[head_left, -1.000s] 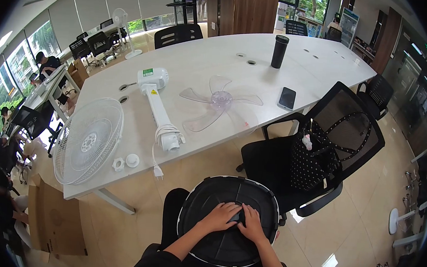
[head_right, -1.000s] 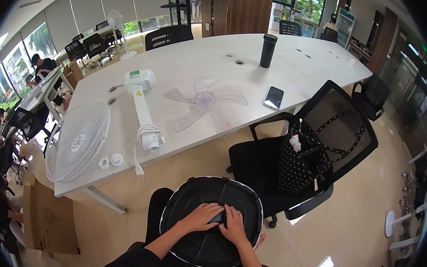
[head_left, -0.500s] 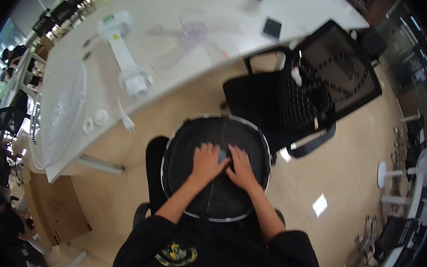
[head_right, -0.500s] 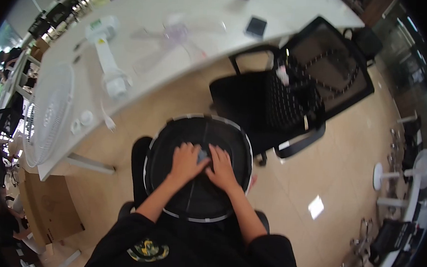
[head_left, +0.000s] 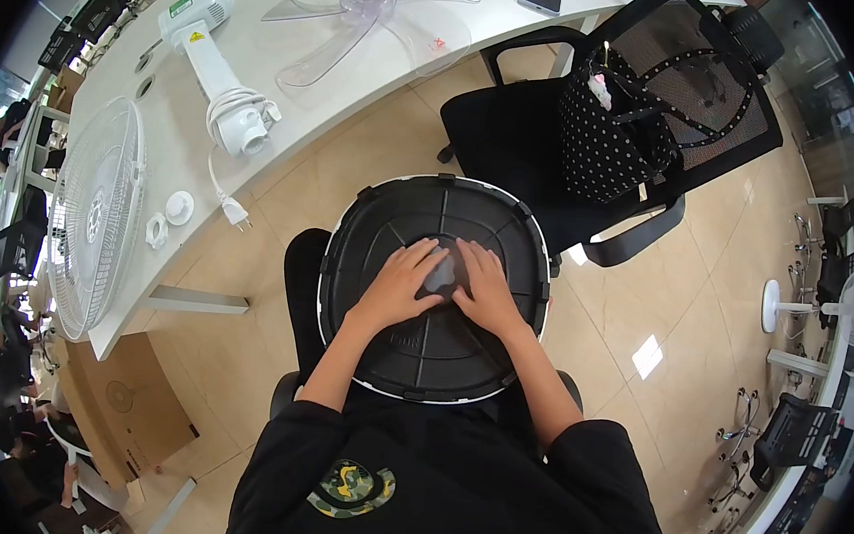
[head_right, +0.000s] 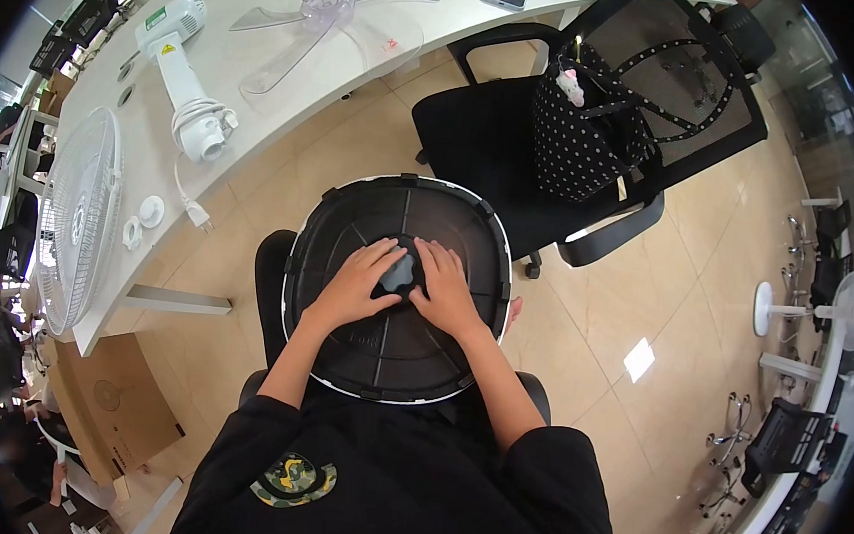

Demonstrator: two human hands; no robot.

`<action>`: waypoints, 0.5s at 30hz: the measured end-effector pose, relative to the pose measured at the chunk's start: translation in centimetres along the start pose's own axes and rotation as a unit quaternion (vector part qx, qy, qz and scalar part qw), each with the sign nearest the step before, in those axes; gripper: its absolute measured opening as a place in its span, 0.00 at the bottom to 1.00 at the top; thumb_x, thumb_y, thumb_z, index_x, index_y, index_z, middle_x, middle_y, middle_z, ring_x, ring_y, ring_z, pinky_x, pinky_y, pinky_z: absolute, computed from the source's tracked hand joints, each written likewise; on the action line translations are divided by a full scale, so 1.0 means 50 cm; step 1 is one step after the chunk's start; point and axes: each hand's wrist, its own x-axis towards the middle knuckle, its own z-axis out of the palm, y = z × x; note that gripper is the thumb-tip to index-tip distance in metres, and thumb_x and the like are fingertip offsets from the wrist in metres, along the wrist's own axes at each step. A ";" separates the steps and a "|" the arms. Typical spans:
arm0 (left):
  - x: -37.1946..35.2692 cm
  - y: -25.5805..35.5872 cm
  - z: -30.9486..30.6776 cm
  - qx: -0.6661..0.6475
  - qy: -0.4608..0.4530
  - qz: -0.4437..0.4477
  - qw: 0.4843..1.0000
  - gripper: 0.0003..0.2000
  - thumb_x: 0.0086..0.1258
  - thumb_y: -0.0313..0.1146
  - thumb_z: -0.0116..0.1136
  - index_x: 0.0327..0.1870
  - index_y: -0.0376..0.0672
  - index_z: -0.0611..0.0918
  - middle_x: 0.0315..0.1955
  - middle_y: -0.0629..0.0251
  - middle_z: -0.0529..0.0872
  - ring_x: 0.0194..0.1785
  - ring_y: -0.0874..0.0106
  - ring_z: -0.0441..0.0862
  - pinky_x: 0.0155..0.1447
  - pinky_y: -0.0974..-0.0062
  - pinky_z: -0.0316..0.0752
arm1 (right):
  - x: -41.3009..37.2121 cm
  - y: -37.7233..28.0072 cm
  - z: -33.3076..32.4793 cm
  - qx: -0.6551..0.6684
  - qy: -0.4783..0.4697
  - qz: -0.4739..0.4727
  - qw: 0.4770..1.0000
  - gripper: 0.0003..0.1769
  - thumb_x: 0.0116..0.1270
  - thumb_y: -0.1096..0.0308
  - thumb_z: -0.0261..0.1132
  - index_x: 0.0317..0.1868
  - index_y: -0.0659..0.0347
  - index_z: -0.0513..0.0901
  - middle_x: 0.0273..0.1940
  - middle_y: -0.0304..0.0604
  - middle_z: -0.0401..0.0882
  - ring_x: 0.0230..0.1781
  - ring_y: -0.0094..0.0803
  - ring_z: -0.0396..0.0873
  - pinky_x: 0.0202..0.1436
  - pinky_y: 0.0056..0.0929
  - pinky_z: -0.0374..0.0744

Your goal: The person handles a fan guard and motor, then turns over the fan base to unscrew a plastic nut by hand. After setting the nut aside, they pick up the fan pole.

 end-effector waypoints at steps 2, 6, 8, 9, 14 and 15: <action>0.012 -0.004 0.011 0.007 -0.016 0.015 1.000 0.37 0.63 0.40 0.73 0.74 0.42 0.72 0.73 0.51 0.72 0.78 0.52 0.66 0.81 0.55 0.59 | -0.002 0.001 0.002 -0.001 0.002 0.000 1.000 0.45 0.57 0.72 0.67 0.77 0.63 0.63 0.71 0.59 0.68 0.75 0.57 0.64 0.80 0.57 0.60; 0.022 -0.011 0.011 -0.025 -0.030 0.019 0.999 0.35 0.64 0.39 0.72 0.73 0.43 0.73 0.73 0.53 0.72 0.77 0.53 0.67 0.82 0.55 0.58 | -0.006 0.000 0.002 -0.006 0.010 0.000 1.000 0.45 0.57 0.72 0.67 0.77 0.63 0.63 0.72 0.58 0.67 0.76 0.57 0.64 0.80 0.57 0.60; 0.020 -0.004 -0.002 -0.049 -0.028 0.013 0.998 0.34 0.65 0.39 0.71 0.73 0.43 0.74 0.73 0.54 0.73 0.77 0.54 0.68 0.82 0.54 0.59 | -0.006 -0.005 -0.002 -0.007 0.012 0.000 1.000 0.45 0.57 0.72 0.67 0.77 0.64 0.63 0.72 0.57 0.67 0.76 0.56 0.64 0.80 0.57 0.60; 0.018 -0.003 -0.003 -0.043 -0.018 0.019 0.999 0.33 0.65 0.39 0.71 0.72 0.43 0.74 0.73 0.54 0.73 0.76 0.54 0.68 0.81 0.55 0.59 | -0.005 -0.008 -0.003 -0.008 0.012 0.000 1.000 0.45 0.57 0.72 0.67 0.77 0.64 0.63 0.72 0.57 0.67 0.76 0.56 0.64 0.80 0.57 0.60; 0.015 0.004 0.000 -0.024 0.049 0.050 0.997 0.31 0.61 0.38 0.71 0.67 0.43 0.78 0.67 0.59 0.78 0.71 0.57 0.73 0.77 0.56 0.65 | -0.006 -0.016 -0.006 -0.008 0.023 -0.009 1.000 0.45 0.56 0.73 0.66 0.77 0.64 0.64 0.72 0.56 0.67 0.76 0.56 0.64 0.80 0.57 0.60; 0.014 0.006 0.003 -0.019 0.058 0.048 0.997 0.30 0.60 0.37 0.71 0.66 0.43 0.78 0.67 0.60 0.79 0.70 0.57 0.74 0.76 0.57 0.65 | -0.006 -0.019 -0.007 -0.007 0.025 -0.010 1.000 0.45 0.56 0.73 0.66 0.77 0.64 0.64 0.72 0.56 0.68 0.76 0.56 0.64 0.80 0.57 0.60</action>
